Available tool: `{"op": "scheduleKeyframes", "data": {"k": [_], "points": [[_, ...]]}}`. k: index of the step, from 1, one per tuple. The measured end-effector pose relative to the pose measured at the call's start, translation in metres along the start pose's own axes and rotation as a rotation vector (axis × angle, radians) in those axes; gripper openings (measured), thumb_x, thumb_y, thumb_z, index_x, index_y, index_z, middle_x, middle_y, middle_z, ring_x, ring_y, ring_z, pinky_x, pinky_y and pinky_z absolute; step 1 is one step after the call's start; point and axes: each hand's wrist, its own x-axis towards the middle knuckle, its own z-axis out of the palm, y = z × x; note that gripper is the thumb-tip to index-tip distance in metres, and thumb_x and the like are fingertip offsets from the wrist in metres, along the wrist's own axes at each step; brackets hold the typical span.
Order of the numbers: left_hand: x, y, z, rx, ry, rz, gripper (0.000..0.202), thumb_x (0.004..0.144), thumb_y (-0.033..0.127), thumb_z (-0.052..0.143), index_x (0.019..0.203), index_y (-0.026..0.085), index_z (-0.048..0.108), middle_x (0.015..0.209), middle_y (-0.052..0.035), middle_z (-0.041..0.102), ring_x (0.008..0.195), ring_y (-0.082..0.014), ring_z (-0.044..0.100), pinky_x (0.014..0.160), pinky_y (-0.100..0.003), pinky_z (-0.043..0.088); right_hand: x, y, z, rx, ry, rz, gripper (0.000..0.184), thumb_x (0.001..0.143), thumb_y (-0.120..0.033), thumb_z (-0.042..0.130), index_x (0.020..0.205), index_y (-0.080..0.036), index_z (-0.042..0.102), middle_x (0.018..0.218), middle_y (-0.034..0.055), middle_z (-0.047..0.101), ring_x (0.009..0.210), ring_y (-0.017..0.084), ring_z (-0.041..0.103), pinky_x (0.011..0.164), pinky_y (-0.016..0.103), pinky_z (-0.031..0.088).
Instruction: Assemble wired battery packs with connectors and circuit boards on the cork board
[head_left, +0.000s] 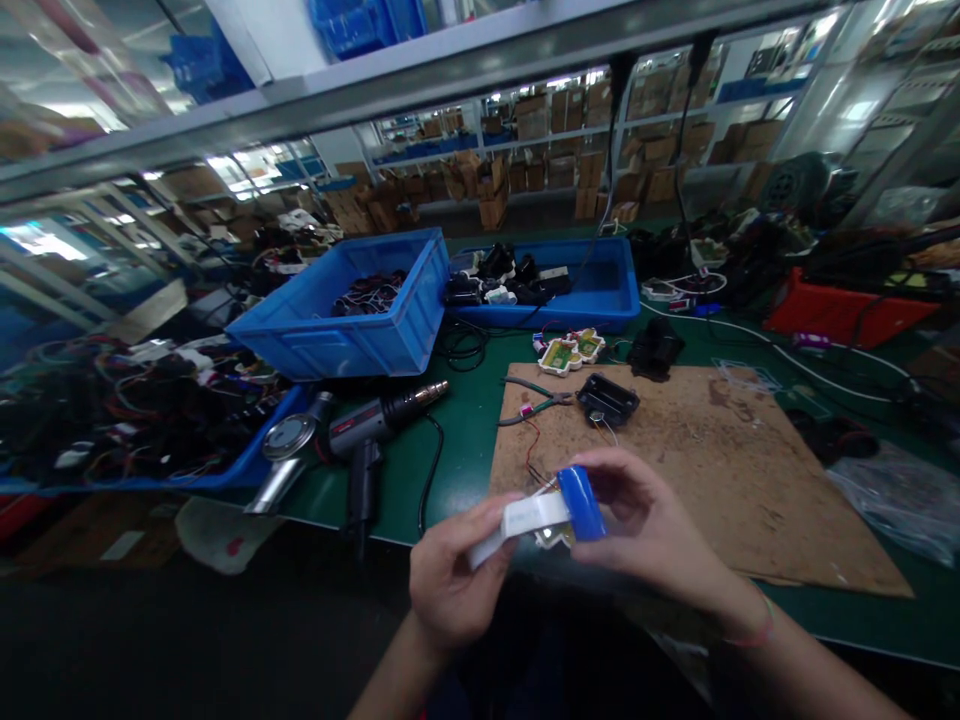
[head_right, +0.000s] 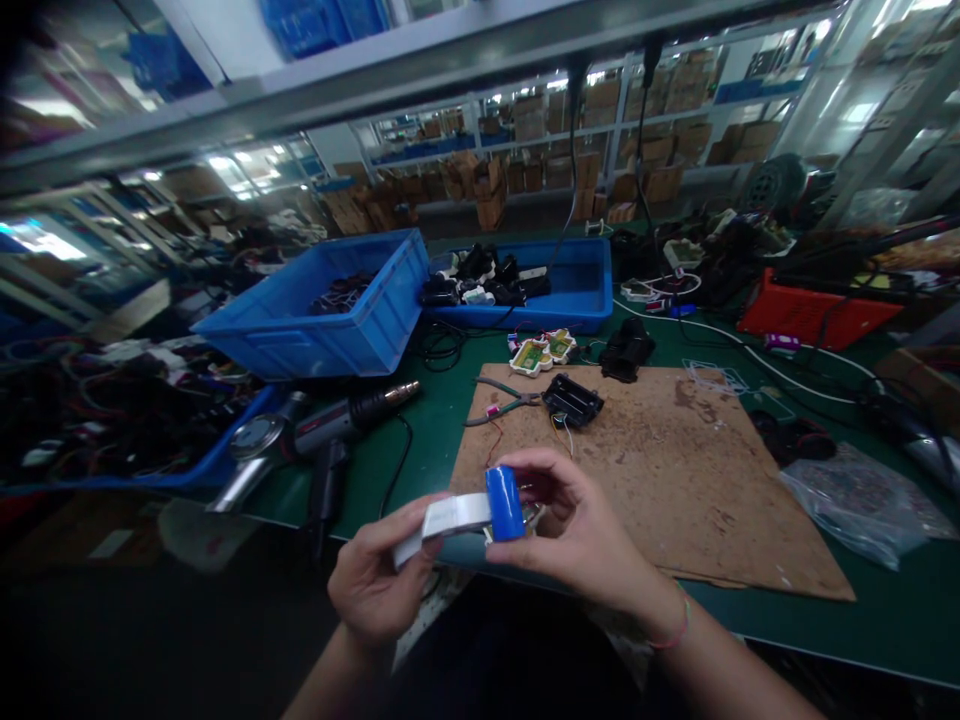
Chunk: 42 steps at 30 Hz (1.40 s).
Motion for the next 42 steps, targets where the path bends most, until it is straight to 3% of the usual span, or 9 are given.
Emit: {"op": "scheduleKeyframes", "data": {"k": [5, 8, 16, 26, 31, 34, 38, 40, 42], "points": [[0.038, 0.003, -0.031, 0.013, -0.281, 0.184, 0.044, 0.085, 0.003, 0.066, 0.126, 0.016, 0.061, 0.120, -0.0122, 0.074, 0.110, -0.0205, 0.072, 0.093, -0.029, 0.061, 0.013, -0.035, -0.011, -0.623, -0.223, -0.231, 0.042, 0.085, -0.021, 0.076, 0.124, -0.028, 0.062, 0.114, 0.0044, 0.066, 0.103, 0.020, 0.063, 0.088, 0.034, 0.054], [0.046, 0.003, -0.042, 0.142, -0.425, 0.273, 0.046, 0.087, 0.000, 0.062, 0.131, 0.013, 0.058, 0.127, -0.0152, 0.070, 0.120, -0.0201, 0.067, 0.100, -0.030, 0.057, 0.018, -0.041, -0.010, -0.807, -0.315, -0.337, 0.046, 0.090, -0.015, 0.066, 0.134, -0.027, 0.057, 0.119, 0.0071, 0.064, 0.108, 0.021, 0.060, 0.091, 0.036, 0.052], [0.050, 0.015, -0.056, 0.283, -0.431, 0.341, 0.042, 0.088, -0.001, 0.056, 0.129, 0.009, 0.057, 0.127, -0.0179, 0.069, 0.124, -0.0210, 0.063, 0.101, -0.032, 0.057, 0.024, -0.018, 0.000, -0.756, -0.176, -0.414, 0.058, 0.075, -0.045, 0.085, 0.124, -0.025, 0.061, 0.119, 0.0070, 0.067, 0.122, 0.027, 0.056, 0.105, 0.045, 0.047], [0.075, 0.035, -0.076, 0.509, -0.671, 0.390, 0.038, 0.092, 0.004, 0.048, 0.127, 0.009, 0.059, 0.121, -0.0169, 0.072, 0.109, -0.0256, 0.071, 0.087, -0.035, 0.063, 0.034, -0.007, 0.023, -0.950, -0.427, -0.565, 0.045, 0.090, -0.014, 0.060, 0.135, -0.019, 0.056, 0.131, 0.0127, 0.064, 0.126, 0.028, 0.056, 0.107, 0.048, 0.049], [0.079, 0.026, -0.105, 0.299, -0.759, 0.185, 0.048, 0.090, 0.007, 0.049, 0.133, 0.023, 0.059, 0.126, -0.0057, 0.072, 0.109, -0.0198, 0.072, 0.094, -0.030, 0.061, 0.041, -0.019, 0.033, -1.013, -0.499, -0.691, 0.041, 0.098, -0.011, 0.047, 0.138, -0.019, 0.055, 0.135, 0.0140, 0.064, 0.128, 0.026, 0.057, 0.107, 0.045, 0.051], [0.078, 0.022, -0.133, 0.196, -0.480, 0.010, 0.040, 0.086, 0.011, 0.061, 0.121, 0.028, 0.069, 0.113, -0.0009, 0.077, 0.093, -0.0206, 0.077, 0.083, -0.031, 0.066, 0.046, -0.015, 0.028, -1.008, -0.550, -0.681, 0.040, 0.098, -0.011, 0.047, 0.137, -0.017, 0.056, 0.138, 0.0147, 0.062, 0.131, 0.028, 0.056, 0.112, 0.048, 0.046], [0.081, 0.000, -0.156, 0.071, 0.266, -0.287, 0.023, 0.085, 0.021, 0.073, 0.108, 0.022, 0.072, 0.101, 0.0028, 0.079, 0.084, -0.0190, 0.076, 0.074, -0.036, 0.067, 0.043, 0.007, 0.016, -0.836, -0.403, -0.516, 0.045, 0.093, -0.017, 0.063, 0.137, -0.022, 0.055, 0.137, 0.0101, 0.063, 0.129, 0.026, 0.057, 0.112, 0.049, 0.046], [0.080, -0.023, -0.147, -0.072, 0.355, -0.445, 0.030, 0.088, 0.029, 0.072, 0.116, 0.019, 0.067, 0.103, 0.0007, 0.077, 0.090, -0.0196, 0.075, 0.074, -0.037, 0.065, 0.037, 0.016, 0.013, -0.643, -0.207, -0.356, 0.056, 0.086, -0.028, 0.075, 0.137, -0.025, 0.053, 0.137, 0.0092, 0.061, 0.130, 0.026, 0.056, 0.112, 0.048, 0.045], [0.073, -0.051, -0.125, -0.130, 0.235, -0.634, 0.041, 0.086, 0.039, 0.073, 0.119, 0.017, 0.065, 0.109, -0.0056, 0.076, 0.091, -0.0225, 0.075, 0.068, -0.034, 0.065, 0.032, 0.020, 0.014, -0.422, -0.109, -0.213, 0.062, 0.081, -0.034, 0.081, 0.136, -0.026, 0.053, 0.140, 0.0094, 0.059, 0.132, 0.025, 0.054, 0.114, 0.046, 0.044]]}}
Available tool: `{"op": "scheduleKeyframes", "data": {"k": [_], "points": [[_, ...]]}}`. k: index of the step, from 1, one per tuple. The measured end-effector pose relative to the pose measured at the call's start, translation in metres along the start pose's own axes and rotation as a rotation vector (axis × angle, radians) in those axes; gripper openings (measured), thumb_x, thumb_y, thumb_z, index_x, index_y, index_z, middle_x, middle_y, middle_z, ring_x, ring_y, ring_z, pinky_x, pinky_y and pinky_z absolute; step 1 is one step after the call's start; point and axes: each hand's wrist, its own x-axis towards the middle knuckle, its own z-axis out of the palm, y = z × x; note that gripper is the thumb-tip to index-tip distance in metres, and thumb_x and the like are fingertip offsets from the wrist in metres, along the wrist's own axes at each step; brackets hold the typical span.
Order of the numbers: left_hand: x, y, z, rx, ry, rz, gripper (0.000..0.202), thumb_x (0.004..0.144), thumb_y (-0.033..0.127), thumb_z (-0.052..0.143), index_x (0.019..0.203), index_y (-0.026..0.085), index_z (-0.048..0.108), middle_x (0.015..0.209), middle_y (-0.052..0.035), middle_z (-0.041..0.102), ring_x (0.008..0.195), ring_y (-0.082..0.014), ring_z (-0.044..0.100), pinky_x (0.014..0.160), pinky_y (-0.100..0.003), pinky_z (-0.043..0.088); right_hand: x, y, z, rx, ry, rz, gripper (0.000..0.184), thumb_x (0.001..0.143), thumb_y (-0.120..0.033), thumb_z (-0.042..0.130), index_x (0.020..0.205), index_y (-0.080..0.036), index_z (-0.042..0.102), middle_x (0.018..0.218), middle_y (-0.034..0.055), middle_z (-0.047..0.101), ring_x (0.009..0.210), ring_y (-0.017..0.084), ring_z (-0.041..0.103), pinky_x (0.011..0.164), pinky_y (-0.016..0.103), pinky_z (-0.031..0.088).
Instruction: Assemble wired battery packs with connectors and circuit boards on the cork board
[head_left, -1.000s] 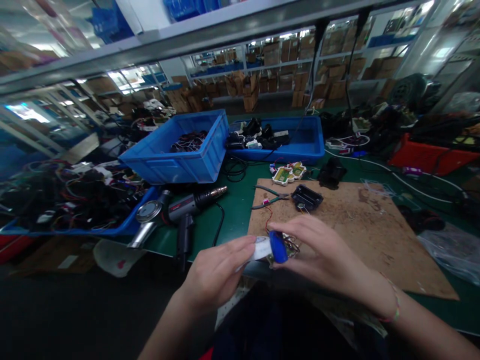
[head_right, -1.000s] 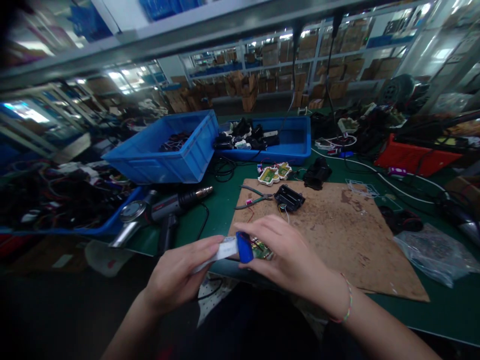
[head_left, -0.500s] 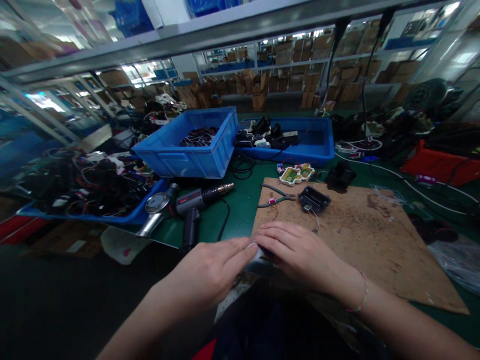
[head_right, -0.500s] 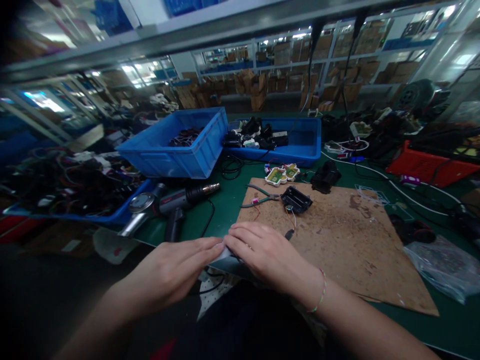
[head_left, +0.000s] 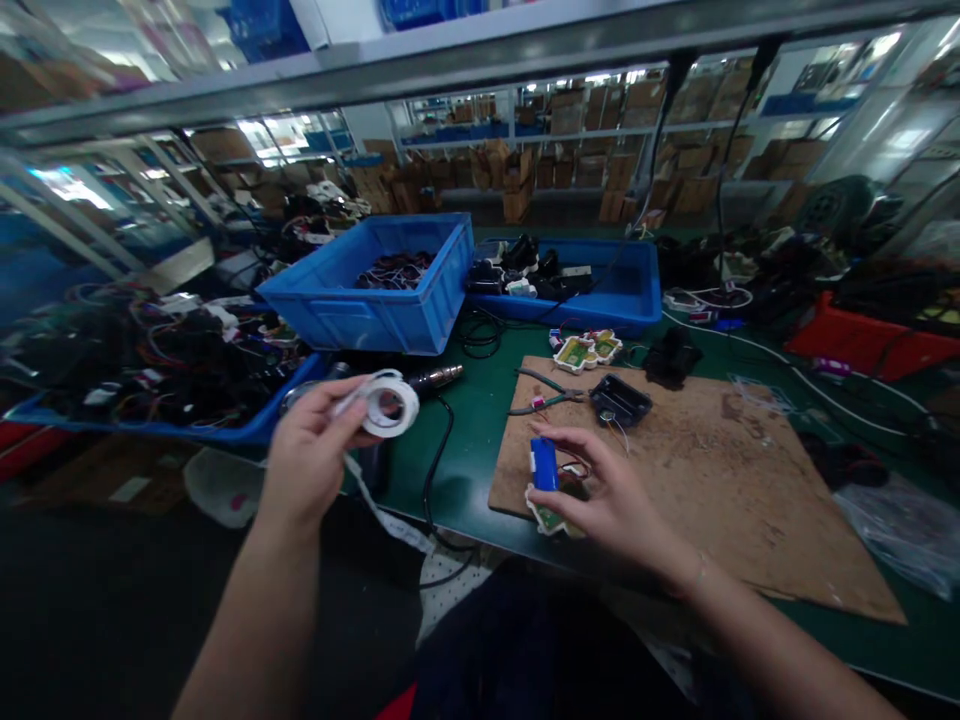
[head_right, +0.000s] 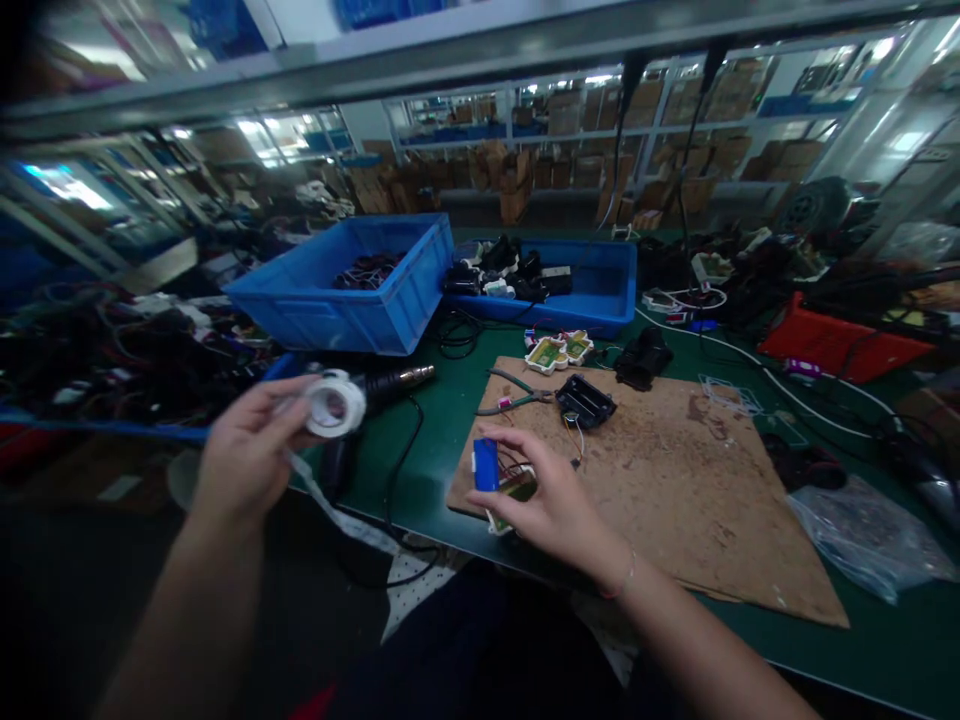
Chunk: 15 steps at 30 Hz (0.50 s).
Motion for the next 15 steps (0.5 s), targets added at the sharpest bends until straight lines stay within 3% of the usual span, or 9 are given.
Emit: {"op": "scheduleKeyframes", "data": {"k": [2, 3, 5, 7, 9, 10, 12, 15], "points": [[0.001, -0.034, 0.022, 0.135, -0.133, -0.106, 0.046, 0.089, 0.049, 0.066, 0.121, 0.016, 0.064, 0.107, -0.0107, 0.076, 0.092, -0.0269, 0.075, 0.073, -0.039, 0.064, -0.004, 0.001, 0.002, 0.200, 0.004, 0.073, 0.062, 0.080, -0.034, 0.082, 0.134, -0.027, 0.053, 0.143, 0.0094, 0.056, 0.133, 0.025, 0.052, 0.114, 0.045, 0.043], [0.000, -0.049, 0.033, 0.255, -0.171, -0.095, 0.046, 0.089, 0.050, 0.064, 0.118, 0.015, 0.066, 0.104, -0.0128, 0.077, 0.093, -0.0298, 0.074, 0.079, -0.045, 0.062, -0.005, 0.001, 0.003, 0.276, 0.007, 0.084, 0.062, 0.079, -0.033, 0.083, 0.133, -0.028, 0.054, 0.143, 0.0092, 0.055, 0.133, 0.025, 0.053, 0.114, 0.045, 0.043], [-0.008, -0.069, 0.051, 0.505, -0.167, 0.065, 0.043, 0.089, 0.046, 0.063, 0.118, 0.015, 0.067, 0.121, -0.0177, 0.071, 0.118, -0.0373, 0.065, 0.101, -0.057, 0.050, -0.007, 0.003, 0.003, 0.367, 0.032, 0.075, 0.063, 0.077, -0.032, 0.086, 0.132, -0.030, 0.055, 0.140, 0.0080, 0.055, 0.129, 0.024, 0.055, 0.110, 0.043, 0.045], [-0.017, -0.070, 0.065, 0.608, -0.094, 0.242, 0.040, 0.089, 0.042, 0.063, 0.119, 0.016, 0.067, 0.135, -0.0184, 0.063, 0.133, -0.0380, 0.052, 0.113, -0.058, 0.038, -0.008, 0.005, 0.002, 0.381, 0.050, 0.057, 0.063, 0.075, -0.032, 0.087, 0.130, -0.033, 0.057, 0.134, 0.0062, 0.055, 0.122, 0.023, 0.058, 0.105, 0.039, 0.050], [-0.027, -0.052, 0.075, 0.513, -0.088, 0.284, 0.037, 0.091, 0.039, 0.062, 0.121, 0.018, 0.065, 0.132, -0.0154, 0.064, 0.127, -0.0331, 0.057, 0.109, -0.052, 0.044, -0.009, 0.004, 0.000, 0.336, 0.041, 0.054, 0.061, 0.075, -0.032, 0.087, 0.129, -0.034, 0.058, 0.129, 0.0052, 0.055, 0.117, 0.022, 0.060, 0.100, 0.037, 0.052], [-0.031, -0.038, 0.079, 0.420, -0.143, 0.242, 0.035, 0.093, 0.039, 0.060, 0.121, 0.019, 0.065, 0.125, -0.0127, 0.068, 0.115, -0.0290, 0.064, 0.100, -0.046, 0.051, -0.010, 0.003, 0.000, 0.300, 0.021, 0.062, 0.060, 0.076, -0.032, 0.086, 0.129, -0.034, 0.058, 0.127, 0.0052, 0.055, 0.115, 0.022, 0.060, 0.097, 0.036, 0.053], [-0.037, -0.006, 0.087, 0.206, -0.372, 0.170, 0.034, 0.095, 0.039, 0.058, 0.124, 0.021, 0.064, 0.116, -0.0102, 0.071, 0.097, -0.0234, 0.069, 0.082, -0.036, 0.057, -0.010, -0.002, -0.002, 0.223, -0.032, 0.071, 0.058, 0.079, -0.034, 0.084, 0.131, -0.034, 0.057, 0.124, 0.0055, 0.056, 0.110, 0.022, 0.061, 0.092, 0.036, 0.055], [-0.041, 0.034, 0.095, 0.138, -0.678, 0.197, 0.033, 0.092, 0.040, 0.065, 0.122, 0.025, 0.069, 0.111, -0.0065, 0.073, 0.086, -0.0198, 0.067, 0.074, -0.031, 0.056, -0.009, -0.007, -0.005, 0.093, -0.111, 0.009, 0.058, 0.080, -0.035, 0.082, 0.133, -0.036, 0.056, 0.118, 0.0055, 0.059, 0.102, 0.022, 0.062, 0.085, 0.037, 0.056]]}}
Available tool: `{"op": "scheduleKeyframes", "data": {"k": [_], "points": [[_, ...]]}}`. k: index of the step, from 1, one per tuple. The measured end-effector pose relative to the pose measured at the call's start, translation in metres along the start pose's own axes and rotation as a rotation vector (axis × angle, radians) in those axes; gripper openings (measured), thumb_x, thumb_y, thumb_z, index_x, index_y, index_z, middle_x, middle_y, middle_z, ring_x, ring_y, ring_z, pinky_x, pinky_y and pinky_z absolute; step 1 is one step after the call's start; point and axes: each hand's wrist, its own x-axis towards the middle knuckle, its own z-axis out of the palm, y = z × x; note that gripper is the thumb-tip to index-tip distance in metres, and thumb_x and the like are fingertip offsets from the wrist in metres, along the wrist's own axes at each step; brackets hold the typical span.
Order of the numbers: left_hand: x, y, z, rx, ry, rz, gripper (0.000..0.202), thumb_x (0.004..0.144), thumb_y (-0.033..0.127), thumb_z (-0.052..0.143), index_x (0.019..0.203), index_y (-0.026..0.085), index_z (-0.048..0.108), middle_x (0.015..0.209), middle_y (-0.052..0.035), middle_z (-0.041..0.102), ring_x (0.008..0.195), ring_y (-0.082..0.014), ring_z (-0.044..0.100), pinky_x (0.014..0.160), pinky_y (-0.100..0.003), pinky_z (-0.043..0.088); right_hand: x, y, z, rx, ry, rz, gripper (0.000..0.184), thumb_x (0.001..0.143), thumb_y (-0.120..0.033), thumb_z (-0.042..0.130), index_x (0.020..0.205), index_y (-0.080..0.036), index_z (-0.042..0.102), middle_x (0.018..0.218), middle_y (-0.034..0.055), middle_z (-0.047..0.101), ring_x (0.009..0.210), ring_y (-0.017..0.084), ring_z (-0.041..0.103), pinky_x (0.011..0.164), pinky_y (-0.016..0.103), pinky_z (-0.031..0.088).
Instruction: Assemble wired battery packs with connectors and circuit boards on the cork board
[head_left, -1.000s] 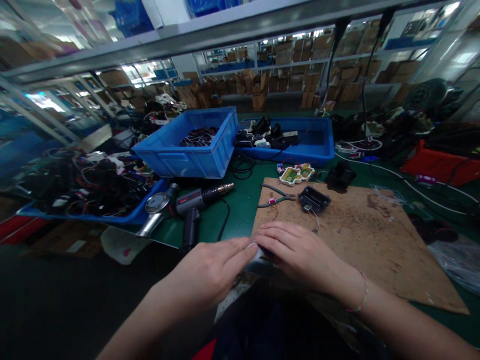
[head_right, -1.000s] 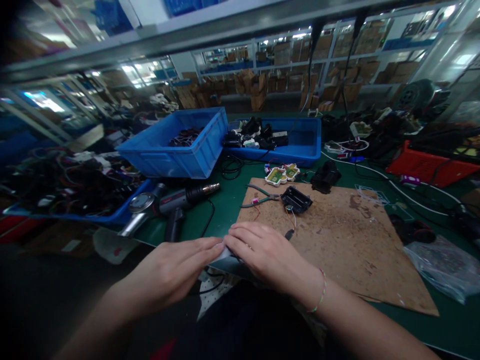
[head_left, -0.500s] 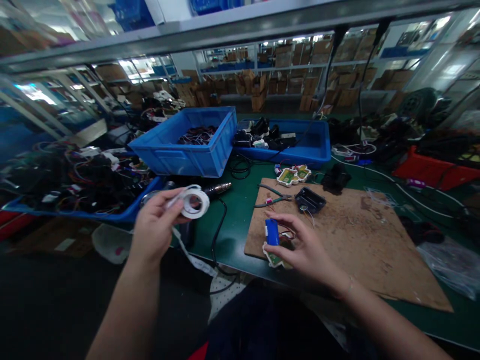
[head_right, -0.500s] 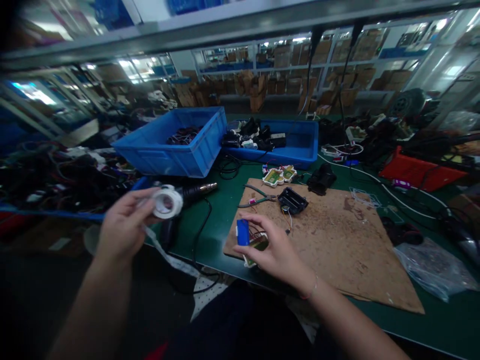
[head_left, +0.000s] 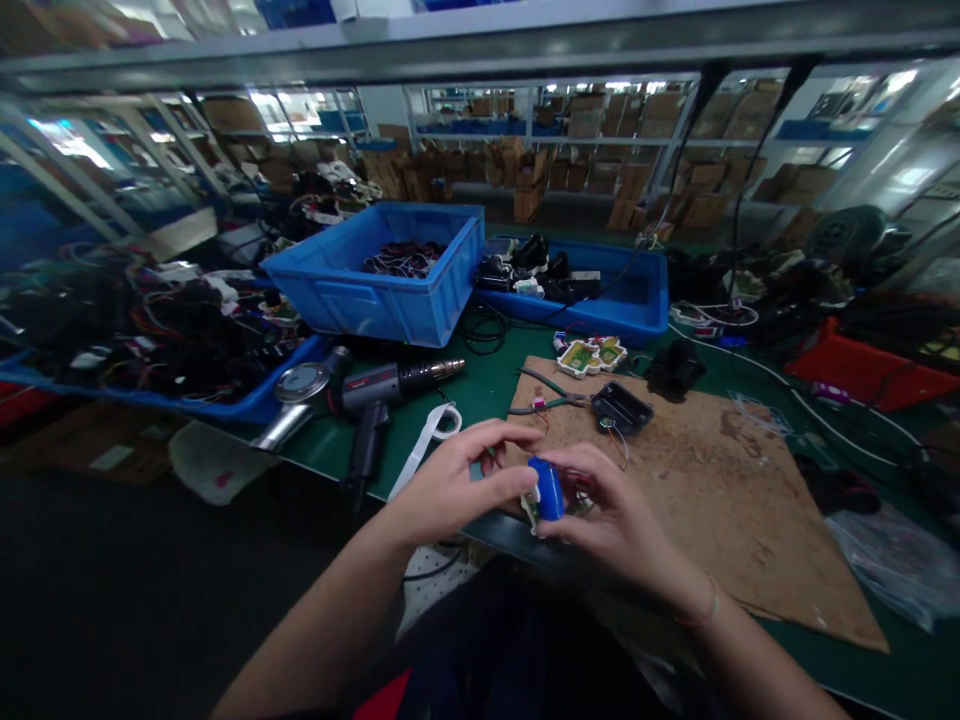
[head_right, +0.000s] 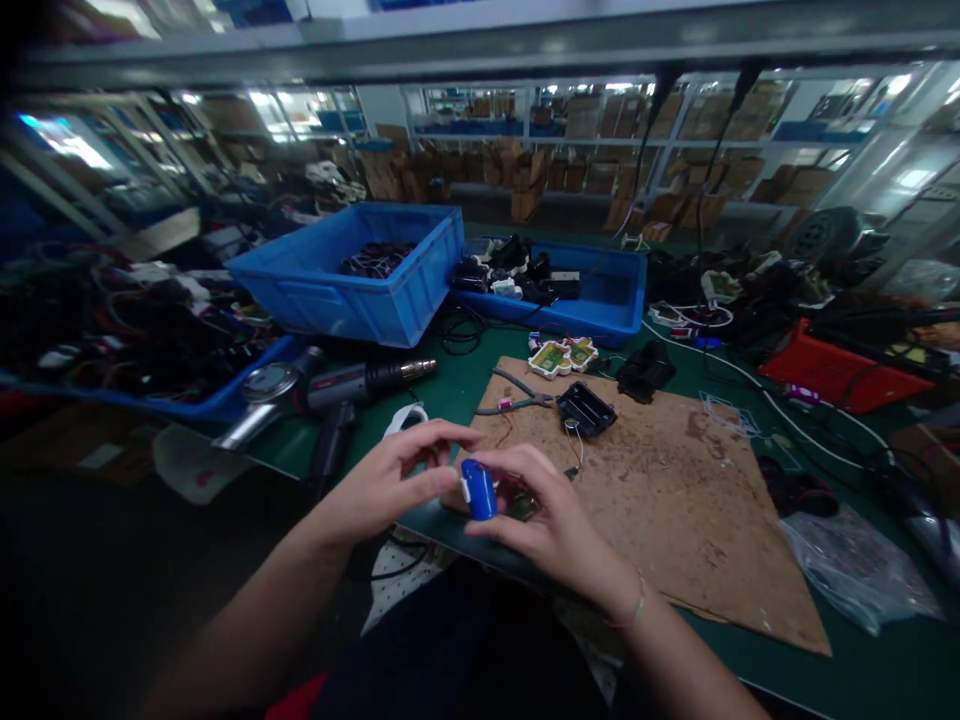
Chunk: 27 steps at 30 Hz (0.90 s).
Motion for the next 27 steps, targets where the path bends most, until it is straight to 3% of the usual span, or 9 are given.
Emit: {"op": "scheduleKeyframes", "data": {"k": [2, 4, 8, 10, 13, 16, 19, 22, 27], "points": [[0.003, 0.014, 0.000, 0.057, -0.067, 0.033, 0.027, 0.089, 0.037, 0.070, 0.114, 0.026, 0.073, 0.105, -0.0041, 0.073, 0.088, -0.0196, 0.067, 0.076, -0.031, 0.055, -0.001, -0.001, -0.001, -0.097, -0.038, -0.060, 0.056, 0.083, -0.034, 0.079, 0.134, -0.037, 0.056, 0.113, 0.0052, 0.060, 0.097, 0.022, 0.061, 0.080, 0.036, 0.056], [0.003, 0.019, -0.001, 0.124, -0.062, 0.045, 0.021, 0.087, 0.034, 0.073, 0.107, 0.026, 0.075, 0.101, -0.0026, 0.073, 0.093, -0.0202, 0.066, 0.082, -0.033, 0.053, -0.004, -0.001, -0.001, -0.174, -0.045, -0.076, 0.052, 0.087, -0.033, 0.075, 0.136, -0.038, 0.055, 0.112, 0.0054, 0.061, 0.089, 0.020, 0.062, 0.075, 0.035, 0.056], [-0.005, 0.015, -0.003, 0.319, 0.044, 0.100, 0.024, 0.084, 0.032, 0.078, 0.107, 0.026, 0.074, 0.102, -0.0039, 0.069, 0.099, -0.0222, 0.064, 0.089, -0.038, 0.051, -0.009, -0.007, 0.000, -0.280, 0.033, 0.056, 0.061, 0.088, -0.038, 0.073, 0.143, -0.031, 0.046, 0.109, 0.0068, 0.066, 0.080, 0.020, 0.063, 0.071, 0.035, 0.054], [-0.011, 0.013, -0.004, 0.452, 0.111, 0.156, 0.023, 0.086, 0.031, 0.076, 0.108, 0.025, 0.073, 0.102, -0.0055, 0.067, 0.098, -0.0224, 0.062, 0.087, -0.038, 0.051, -0.007, -0.015, -0.001, -0.280, 0.009, 0.141, 0.055, 0.090, -0.042, 0.070, 0.140, -0.028, 0.051, 0.101, 0.0059, 0.068, 0.080, 0.020, 0.063, 0.072, 0.035, 0.053], [-0.021, 0.009, -0.004, 0.636, 0.162, 0.274, 0.023, 0.091, 0.026, 0.069, 0.114, 0.022, 0.070, 0.099, -0.0063, 0.066, 0.093, -0.0208, 0.062, 0.083, -0.036, 0.051, 0.002, -0.025, -0.002, -0.129, -0.094, 0.276, 0.033, 0.100, -0.048, 0.053, 0.112, -0.023, 0.070, 0.087, 0.0037, 0.070, 0.074, 0.017, 0.062, 0.067, 0.030, 0.049], [-0.028, 0.005, -0.002, 0.777, 0.177, 0.384, 0.026, 0.094, 0.022, 0.064, 0.120, 0.019, 0.065, 0.095, -0.0054, 0.069, 0.086, -0.0191, 0.062, 0.080, -0.034, 0.051, 0.016, -0.026, 0.000, 0.154, -0.183, 0.419, 0.054, 0.103, -0.057, 0.039, 0.083, -0.018, 0.071, 0.071, 0.0029, 0.065, 0.065, 0.014, 0.058, 0.061, 0.026, 0.045], [-0.032, 0.002, -0.002, 0.844, 0.211, 0.453, 0.032, 0.092, 0.020, 0.066, 0.124, 0.017, 0.062, 0.092, -0.0042, 0.072, 0.080, -0.0180, 0.063, 0.075, -0.032, 0.051, 0.025, -0.021, 0.005, 0.391, -0.201, 0.515, 0.052, 0.098, -0.061, 0.048, 0.084, -0.016, 0.070, 0.063, -0.0007, 0.059, 0.058, 0.011, 0.053, 0.056, 0.023, 0.042], [-0.035, -0.001, -0.002, 0.796, 0.256, 0.465, 0.037, 0.089, 0.016, 0.071, 0.124, 0.015, 0.062, 0.094, -0.0050, 0.073, 0.081, -0.0175, 0.065, 0.078, -0.031, 0.052, 0.025, -0.019, 0.009, 0.450, -0.157, 0.574, 0.040, 0.093, -0.055, 0.061, 0.084, -0.017, 0.072, 0.062, -0.0028, 0.057, 0.053, 0.009, 0.047, 0.049, 0.020, 0.034], [-0.039, -0.004, 0.001, 0.626, 0.336, 0.363, 0.034, 0.086, 0.018, 0.075, 0.119, 0.016, 0.066, 0.094, -0.0044, 0.073, 0.083, -0.0158, 0.066, 0.080, -0.029, 0.054, 0.016, -0.018, 0.011, 0.370, -0.038, 0.498, 0.031, 0.090, -0.048, 0.067, 0.093, -0.019, 0.077, 0.085, 0.0029, 0.071, 0.075, 0.015, 0.060, 0.065, 0.025, 0.044]]}}
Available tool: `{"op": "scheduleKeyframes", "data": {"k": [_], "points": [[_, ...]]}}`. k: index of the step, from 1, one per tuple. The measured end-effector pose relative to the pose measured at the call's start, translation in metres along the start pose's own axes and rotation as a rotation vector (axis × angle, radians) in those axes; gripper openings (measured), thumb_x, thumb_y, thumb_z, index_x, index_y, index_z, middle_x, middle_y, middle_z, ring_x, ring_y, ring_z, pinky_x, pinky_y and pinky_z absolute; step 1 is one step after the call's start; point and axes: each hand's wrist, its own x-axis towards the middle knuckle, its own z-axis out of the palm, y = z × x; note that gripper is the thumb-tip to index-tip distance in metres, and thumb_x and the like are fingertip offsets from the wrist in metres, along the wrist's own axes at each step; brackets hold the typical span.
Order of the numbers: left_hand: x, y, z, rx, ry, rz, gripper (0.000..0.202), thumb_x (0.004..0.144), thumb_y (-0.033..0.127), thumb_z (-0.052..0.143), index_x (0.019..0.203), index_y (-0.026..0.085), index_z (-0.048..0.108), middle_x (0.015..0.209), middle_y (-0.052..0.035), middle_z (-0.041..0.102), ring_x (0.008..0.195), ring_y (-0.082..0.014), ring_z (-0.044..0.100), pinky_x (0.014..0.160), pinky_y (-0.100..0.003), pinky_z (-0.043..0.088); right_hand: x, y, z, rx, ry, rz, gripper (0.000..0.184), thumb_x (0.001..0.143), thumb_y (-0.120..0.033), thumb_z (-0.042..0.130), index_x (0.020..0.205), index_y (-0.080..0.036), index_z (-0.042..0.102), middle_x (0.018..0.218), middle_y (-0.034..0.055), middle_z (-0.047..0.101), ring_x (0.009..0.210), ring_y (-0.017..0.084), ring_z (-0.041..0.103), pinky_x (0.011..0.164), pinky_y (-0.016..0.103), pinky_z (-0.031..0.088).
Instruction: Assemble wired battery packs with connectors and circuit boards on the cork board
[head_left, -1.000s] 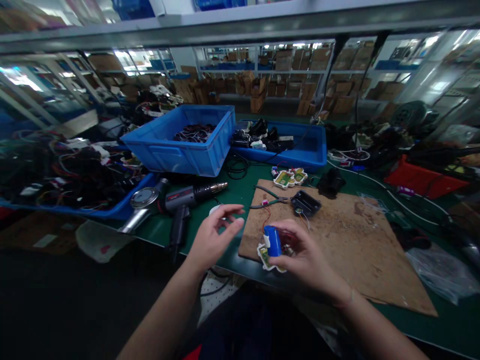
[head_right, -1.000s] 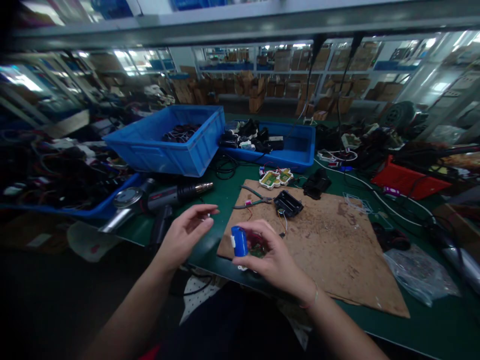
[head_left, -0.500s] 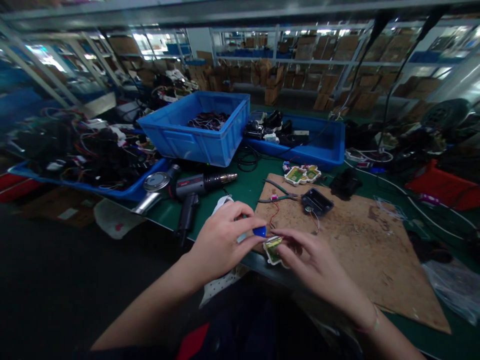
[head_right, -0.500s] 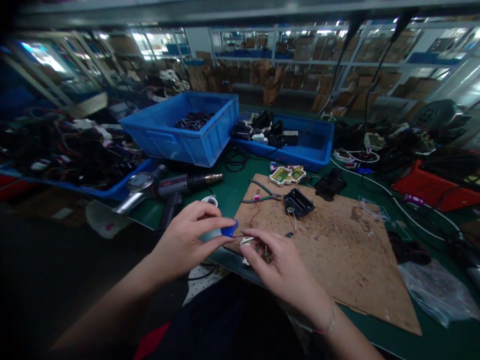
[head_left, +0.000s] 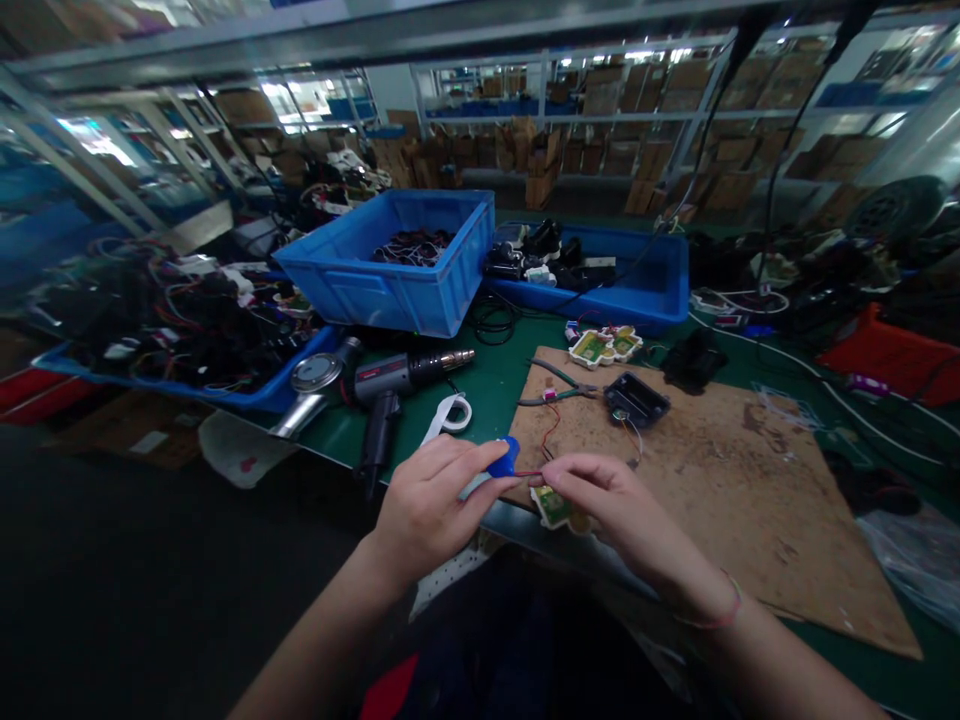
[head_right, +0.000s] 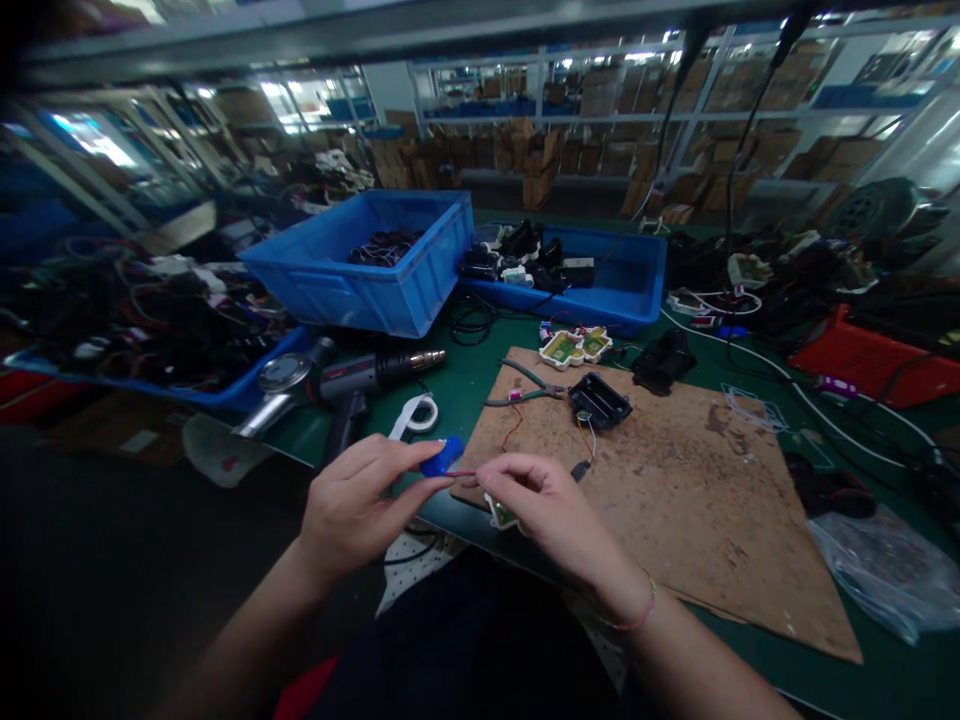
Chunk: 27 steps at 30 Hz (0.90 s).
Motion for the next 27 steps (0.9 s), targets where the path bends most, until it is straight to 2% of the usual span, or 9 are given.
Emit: {"op": "scheduleKeyframes", "data": {"k": [4, 8, 11, 13, 17, 20, 22, 24, 27], "points": [[-0.003, 0.005, 0.009, -0.135, 0.022, -0.088, 0.033, 0.085, 0.022, 0.078, 0.115, 0.019, 0.067, 0.087, -0.0016, 0.071, 0.074, -0.0141, 0.063, 0.073, -0.028, 0.054, -0.005, 0.007, 0.000, -0.079, 0.109, -0.077, 0.029, 0.086, -0.047, 0.073, 0.092, -0.019, 0.079, 0.082, 0.0036, 0.070, 0.074, 0.016, 0.060, 0.065, 0.027, 0.046], [0.000, 0.012, 0.023, -0.314, 0.030, -0.082, 0.034, 0.083, 0.024, 0.080, 0.114, 0.019, 0.067, 0.082, -0.0002, 0.070, 0.066, -0.0119, 0.059, 0.063, -0.025, 0.051, -0.009, 0.018, 0.000, 0.111, 0.207, -0.083, 0.032, 0.074, -0.046, 0.084, 0.086, -0.018, 0.074, 0.079, 0.0032, 0.069, 0.071, 0.016, 0.062, 0.064, 0.028, 0.050], [0.005, 0.016, 0.033, -0.438, 0.023, -0.090, 0.029, 0.084, 0.024, 0.078, 0.111, 0.019, 0.067, 0.080, 0.0002, 0.069, 0.065, -0.0113, 0.058, 0.059, -0.023, 0.049, -0.014, 0.023, -0.004, 0.190, 0.273, -0.099, 0.037, 0.071, -0.043, 0.087, 0.096, -0.020, 0.070, 0.076, -0.0005, 0.066, 0.068, 0.013, 0.061, 0.062, 0.024, 0.050], [0.008, 0.018, 0.039, -0.505, 0.025, -0.085, 0.027, 0.085, 0.024, 0.078, 0.110, 0.019, 0.068, 0.079, -0.0003, 0.069, 0.065, -0.0114, 0.058, 0.058, -0.022, 0.048, -0.020, 0.024, -0.008, 0.174, 0.257, -0.100, 0.037, 0.076, -0.041, 0.084, 0.105, -0.022, 0.070, 0.080, -0.0005, 0.066, 0.071, 0.013, 0.061, 0.065, 0.023, 0.051], [0.016, 0.024, 0.051, -0.629, 0.031, -0.017, 0.029, 0.086, 0.026, 0.076, 0.112, 0.019, 0.067, 0.087, -0.0026, 0.072, 0.066, -0.0117, 0.058, 0.061, -0.024, 0.049, -0.036, 0.022, -0.019, 0.208, 0.159, -0.091, 0.029, 0.085, -0.039, 0.077, 0.109, -0.024, 0.071, 0.101, 0.0033, 0.072, 0.089, 0.015, 0.066, 0.080, 0.025, 0.053], [0.029, 0.028, 0.059, -0.705, 0.011, 0.048, 0.030, 0.086, 0.028, 0.077, 0.113, 0.021, 0.068, 0.089, -0.0030, 0.074, 0.066, -0.0116, 0.059, 0.065, -0.025, 0.049, -0.049, 0.021, -0.026, 0.255, 0.171, -0.092, 0.029, 0.087, -0.039, 0.075, 0.112, -0.025, 0.070, 0.102, 0.0030, 0.072, 0.091, 0.015, 0.067, 0.083, 0.027, 0.054], [0.042, 0.026, 0.066, -0.760, -0.063, 0.110, 0.032, 0.084, 0.032, 0.078, 0.113, 0.022, 0.069, 0.087, -0.0023, 0.074, 0.067, -0.0121, 0.060, 0.066, -0.025, 0.050, -0.058, 0.022, -0.032, 0.261, 0.240, -0.097, 0.028, 0.087, -0.039, 0.076, 0.110, -0.026, 0.069, 0.102, 0.0029, 0.073, 0.091, 0.016, 0.067, 0.084, 0.027, 0.054], [0.058, 0.016, 0.078, -0.835, -0.174, 0.125, 0.040, 0.084, 0.036, 0.078, 0.121, 0.023, 0.067, 0.083, -0.0016, 0.073, 0.067, -0.0123, 0.061, 0.063, -0.024, 0.050, -0.065, 0.025, -0.039, 0.256, 0.357, -0.116, 0.029, 0.085, -0.040, 0.077, 0.108, -0.025, 0.069, 0.103, 0.0040, 0.073, 0.093, 0.017, 0.068, 0.085, 0.028, 0.055], [0.087, -0.011, 0.110, -0.798, -0.252, -0.007, 0.054, 0.091, 0.033, 0.068, 0.142, 0.022, 0.052, 0.089, -0.0023, 0.073, 0.070, -0.0133, 0.064, 0.065, -0.024, 0.052, -0.069, 0.031, -0.052, 0.246, 0.570, -0.164, 0.035, 0.083, -0.044, 0.078, 0.109, -0.023, 0.069, 0.102, 0.0063, 0.073, 0.086, 0.017, 0.068, 0.076, 0.026, 0.055]]}}
